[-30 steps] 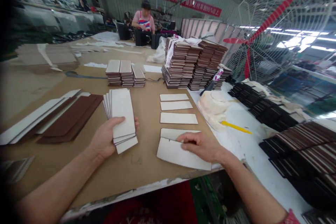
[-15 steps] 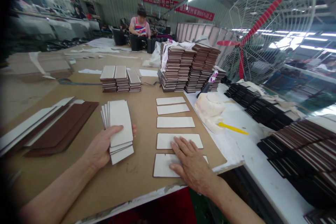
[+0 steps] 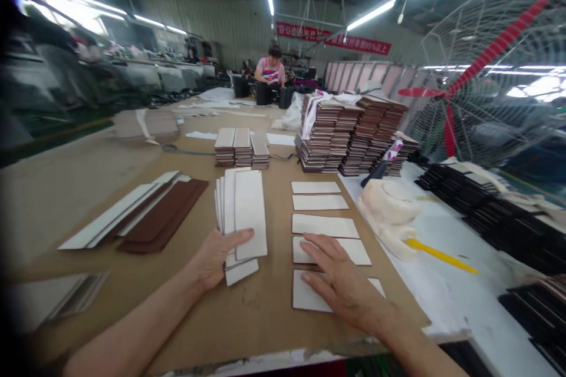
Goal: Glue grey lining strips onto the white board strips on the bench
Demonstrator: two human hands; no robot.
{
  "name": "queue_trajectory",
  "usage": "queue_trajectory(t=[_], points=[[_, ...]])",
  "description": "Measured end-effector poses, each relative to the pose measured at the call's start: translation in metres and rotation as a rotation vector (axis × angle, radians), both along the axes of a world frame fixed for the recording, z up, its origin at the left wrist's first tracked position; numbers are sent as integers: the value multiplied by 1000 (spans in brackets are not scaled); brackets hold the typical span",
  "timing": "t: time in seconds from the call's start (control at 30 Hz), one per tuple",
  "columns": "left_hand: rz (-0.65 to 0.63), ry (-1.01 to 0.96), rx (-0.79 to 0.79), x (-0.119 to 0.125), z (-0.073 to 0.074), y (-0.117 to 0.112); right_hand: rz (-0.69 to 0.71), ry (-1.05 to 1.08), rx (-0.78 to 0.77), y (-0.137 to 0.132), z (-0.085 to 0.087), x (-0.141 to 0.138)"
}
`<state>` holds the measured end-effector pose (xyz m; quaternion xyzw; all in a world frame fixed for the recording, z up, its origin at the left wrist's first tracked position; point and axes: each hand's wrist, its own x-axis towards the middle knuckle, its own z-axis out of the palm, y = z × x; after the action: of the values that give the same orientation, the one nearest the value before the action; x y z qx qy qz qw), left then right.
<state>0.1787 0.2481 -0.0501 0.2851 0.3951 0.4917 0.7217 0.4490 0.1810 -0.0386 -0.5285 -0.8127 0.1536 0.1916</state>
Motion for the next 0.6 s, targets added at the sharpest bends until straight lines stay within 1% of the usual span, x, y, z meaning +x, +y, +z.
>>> queue_trajectory(t=[0.03,0.1,0.17,0.2,0.27,0.33,0.4,0.47,0.5,0.53,0.6], points=[[-26,-2,33,1,-1,-1,-6,120,-40,7,5,-12],[-59,-2,97,3,-2,-4,-41,365,-176,23,13,-40],[-50,13,126,5,-1,-7,-79,569,-302,41,17,-68],[-40,22,126,5,0,-8,-85,656,-335,51,18,-80],[4,33,106,1,5,-9,-84,794,-341,72,22,-97],[92,37,48,-10,12,-9,-79,863,-286,98,31,-102],[219,46,-31,-28,17,-10,-71,834,-219,130,44,-99],[336,30,-77,-46,18,-12,-45,730,-187,165,56,-94],[378,10,-78,-54,16,-14,-20,659,-184,183,60,-93],[408,-10,-73,-60,15,-15,13,580,-186,200,61,-93],[424,-32,-72,-66,9,-17,94,412,-199,229,56,-99]])
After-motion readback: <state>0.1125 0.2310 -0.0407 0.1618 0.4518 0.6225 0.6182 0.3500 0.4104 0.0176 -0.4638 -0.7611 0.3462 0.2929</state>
